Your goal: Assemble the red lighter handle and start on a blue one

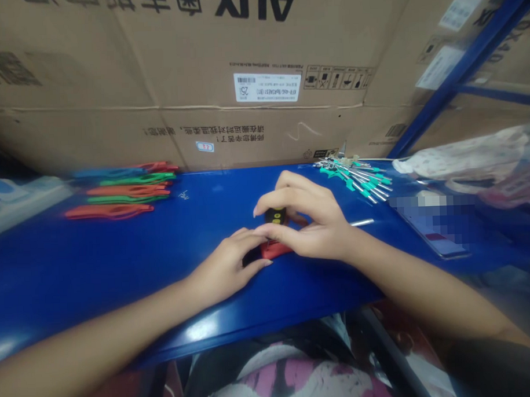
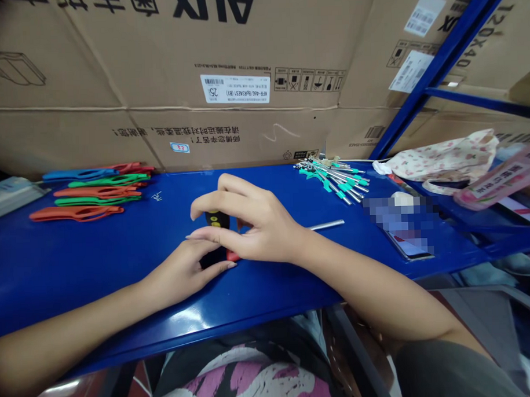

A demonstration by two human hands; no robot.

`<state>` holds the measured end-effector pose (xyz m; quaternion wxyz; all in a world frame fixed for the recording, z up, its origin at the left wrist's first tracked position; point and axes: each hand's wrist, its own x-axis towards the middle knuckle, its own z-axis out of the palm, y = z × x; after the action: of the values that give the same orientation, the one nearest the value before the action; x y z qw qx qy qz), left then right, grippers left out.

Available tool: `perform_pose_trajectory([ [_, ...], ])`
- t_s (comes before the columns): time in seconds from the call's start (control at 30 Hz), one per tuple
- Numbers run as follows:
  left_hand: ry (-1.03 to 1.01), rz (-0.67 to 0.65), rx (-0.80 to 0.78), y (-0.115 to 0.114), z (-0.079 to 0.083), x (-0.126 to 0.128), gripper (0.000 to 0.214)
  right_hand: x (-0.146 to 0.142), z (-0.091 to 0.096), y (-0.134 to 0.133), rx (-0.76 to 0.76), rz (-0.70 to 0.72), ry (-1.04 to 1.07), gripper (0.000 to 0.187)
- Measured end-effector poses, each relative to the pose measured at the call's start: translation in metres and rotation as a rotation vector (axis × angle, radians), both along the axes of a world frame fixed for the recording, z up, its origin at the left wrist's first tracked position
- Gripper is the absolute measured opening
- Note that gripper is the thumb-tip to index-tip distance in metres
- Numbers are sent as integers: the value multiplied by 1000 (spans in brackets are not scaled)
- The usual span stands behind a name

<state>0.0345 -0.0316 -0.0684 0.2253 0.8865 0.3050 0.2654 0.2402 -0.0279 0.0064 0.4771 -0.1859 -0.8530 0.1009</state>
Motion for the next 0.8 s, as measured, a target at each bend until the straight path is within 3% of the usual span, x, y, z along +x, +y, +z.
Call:
perform_pose_trajectory([
  [0.2, 16, 8, -7, 1, 1, 0, 34, 3, -5, 11, 9, -87, 26, 28],
  [0.4, 53, 22, 8, 1, 5, -1, 35, 6, -1, 8, -299, 67, 8, 29],
  [0.47, 96, 59, 21, 4, 10, -4, 37, 10, 3, 11, -316, 40, 82, 26],
  [0.6, 203, 136, 40, 23, 21, -18, 42, 35, 14, 32, -148, -273, 177, 21],
  [0.7, 278, 185, 66, 45, 27, -31, 39, 64, 20, 50, 19, -566, -23, 15],
  [0.8, 319, 215, 86, 70, 30, -38, 36, 91, 14, 64, -10, -735, -246, 14],
])
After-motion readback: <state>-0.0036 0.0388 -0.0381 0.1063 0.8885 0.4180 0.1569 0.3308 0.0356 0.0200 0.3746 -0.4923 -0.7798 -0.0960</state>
